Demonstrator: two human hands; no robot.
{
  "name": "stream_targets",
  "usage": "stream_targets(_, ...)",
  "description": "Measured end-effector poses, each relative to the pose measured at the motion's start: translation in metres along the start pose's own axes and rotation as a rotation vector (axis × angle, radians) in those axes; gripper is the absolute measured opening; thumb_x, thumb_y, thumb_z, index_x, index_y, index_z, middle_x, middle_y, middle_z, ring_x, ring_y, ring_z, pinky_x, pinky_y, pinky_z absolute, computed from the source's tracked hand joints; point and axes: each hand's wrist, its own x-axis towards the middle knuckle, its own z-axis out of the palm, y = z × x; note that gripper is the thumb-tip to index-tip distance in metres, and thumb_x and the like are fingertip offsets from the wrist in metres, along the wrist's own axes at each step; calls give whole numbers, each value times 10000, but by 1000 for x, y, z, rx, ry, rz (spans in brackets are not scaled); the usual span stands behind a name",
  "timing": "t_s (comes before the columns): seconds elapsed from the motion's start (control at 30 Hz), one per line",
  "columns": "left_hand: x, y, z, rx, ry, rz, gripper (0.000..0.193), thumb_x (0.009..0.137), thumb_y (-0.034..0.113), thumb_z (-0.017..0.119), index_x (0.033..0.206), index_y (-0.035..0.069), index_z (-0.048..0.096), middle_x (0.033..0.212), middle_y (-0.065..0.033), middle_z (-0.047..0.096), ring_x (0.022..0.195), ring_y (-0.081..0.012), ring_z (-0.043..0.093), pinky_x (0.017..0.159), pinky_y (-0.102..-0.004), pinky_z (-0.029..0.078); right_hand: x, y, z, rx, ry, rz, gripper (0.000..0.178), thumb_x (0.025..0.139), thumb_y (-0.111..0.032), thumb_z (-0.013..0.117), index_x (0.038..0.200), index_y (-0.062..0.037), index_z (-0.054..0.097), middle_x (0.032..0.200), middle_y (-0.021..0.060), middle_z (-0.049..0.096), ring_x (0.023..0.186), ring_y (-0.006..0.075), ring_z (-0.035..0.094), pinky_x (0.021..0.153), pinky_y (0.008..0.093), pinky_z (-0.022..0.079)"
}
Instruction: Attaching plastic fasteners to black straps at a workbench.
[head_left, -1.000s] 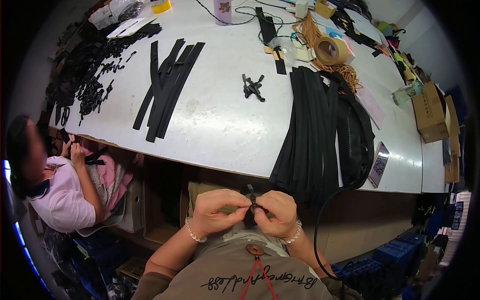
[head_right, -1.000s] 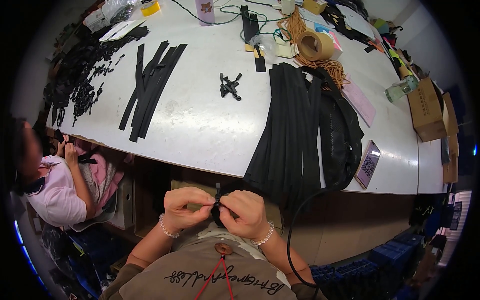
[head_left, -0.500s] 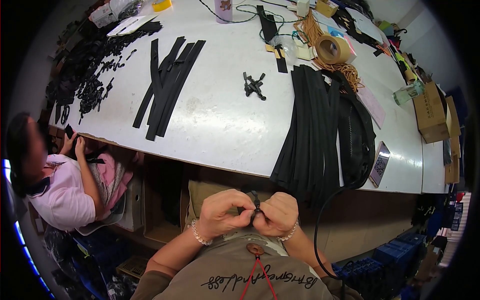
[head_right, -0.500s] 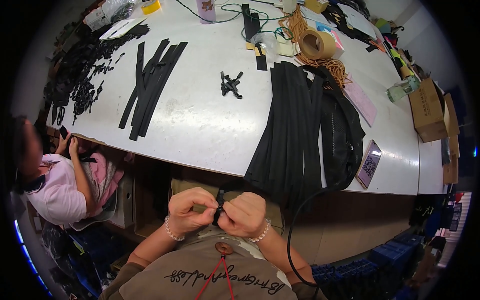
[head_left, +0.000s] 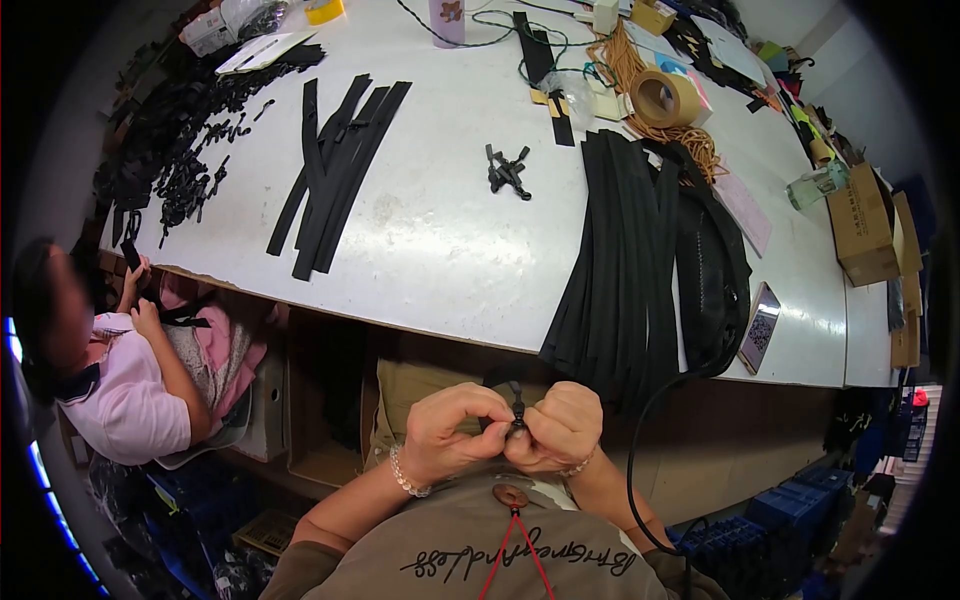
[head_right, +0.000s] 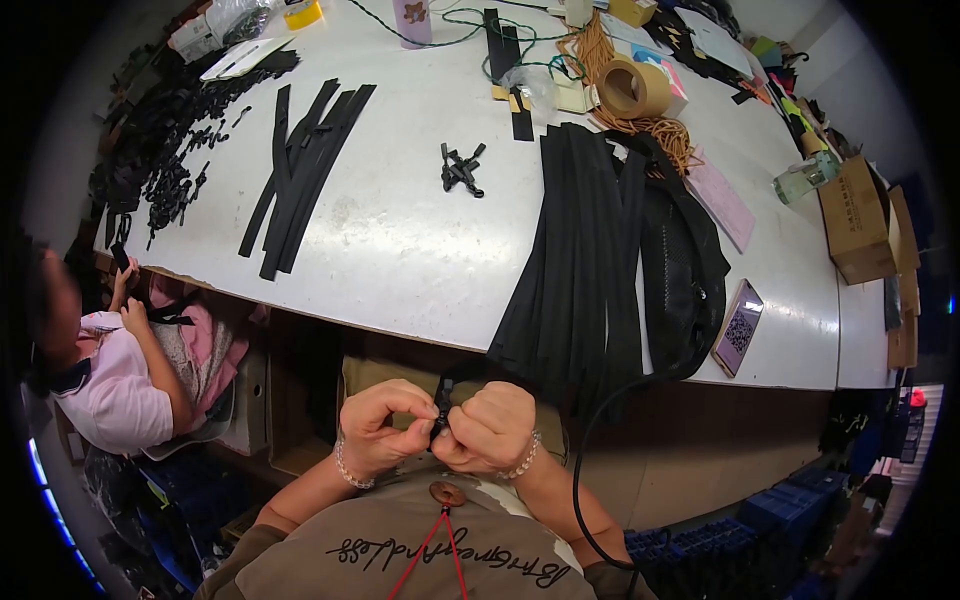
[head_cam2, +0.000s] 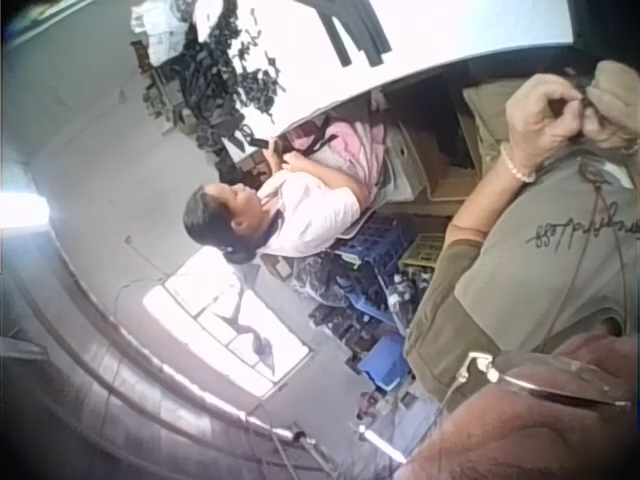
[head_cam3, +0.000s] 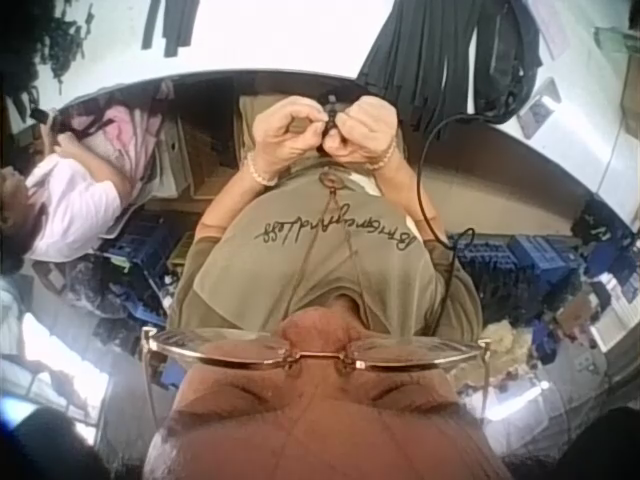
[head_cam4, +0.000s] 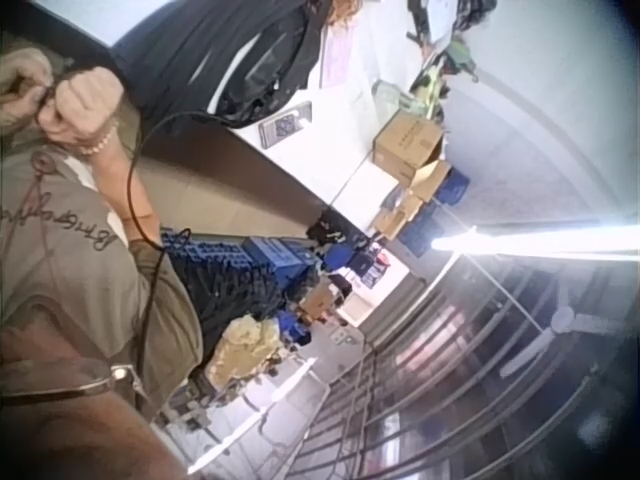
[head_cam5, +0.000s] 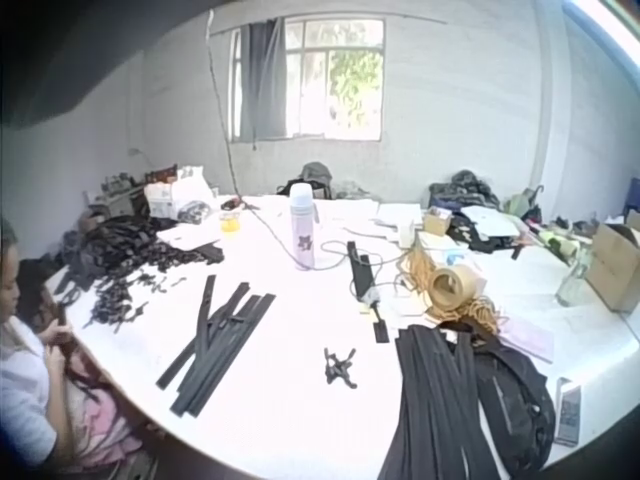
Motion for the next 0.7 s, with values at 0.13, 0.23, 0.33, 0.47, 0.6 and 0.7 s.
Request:
stream_targets(0.13, 2, 3, 1, 65, 17, 67, 138, 719, 6, 705, 828, 29, 624, 783, -88, 649, 693, -202, 637, 613, -274, 501, -1, -1, 0, -21, 4, 24, 119, 534, -22, 595, 632, -50, 533, 515, 9, 364, 394, 160, 372, 389, 280, 275)
stream_targets(0.23, 3, 2, 0, 124, 18, 113, 151, 716, 2, 707, 833, 28, 615, 774, -95, 651, 686, -206, 638, 613, -275, 503, 1, -1, -2, -47, -6, 14, 123, 522, -20, 592, 624, -47, 529, 521, 14, 360, 402, 161, 376, 391, 282, 275)
stream_targets(0.33, 5, 3, -1, 154, 44, 85, 151, 715, -5, 704, 831, 19, 612, 769, -105, 654, 680, -208, 640, 612, -275, 505, 1, -1, -5, -68, -99, 49, 146, 536, -17, 616, 666, -32, 551, 556, 30, 443, 429, 175, 432, 401, 280, 305)
stream_targets(0.47, 11, 7, -3, 156, 53, 23, 138, 718, -37, 691, 836, 20, 647, 783, -94, 661, 686, -201, 639, 605, -270, 500, 10, -15, -10, 175, -33, 421, 228, 619, -37, 699, 830, 18, 634, 719, 101, 636, 600, 224, 623, 565, 276, 497)
stream_targets(0.6, 9, 4, -3, 172, 62, 18, 138, 733, -37, 689, 853, 19, 649, 792, -94, 660, 691, -197, 636, 608, -268, 497, 4, -11, -8, 229, -44, 437, 210, 687, 1, 707, 887, 11, 647, 769, 101, 660, 621, 198, 638, 573, 249, 502)
stream_targets(0.7, 6, 2, -3, 169, 62, 6, 134, 740, -31, 689, 855, 20, 643, 799, -94, 655, 694, -199, 629, 612, -271, 495, 3, -14, -7, 309, -46, 538, 179, 701, 14, 703, 872, 3, 650, 785, 111, 667, 640, 199, 651, 570, 254, 500)
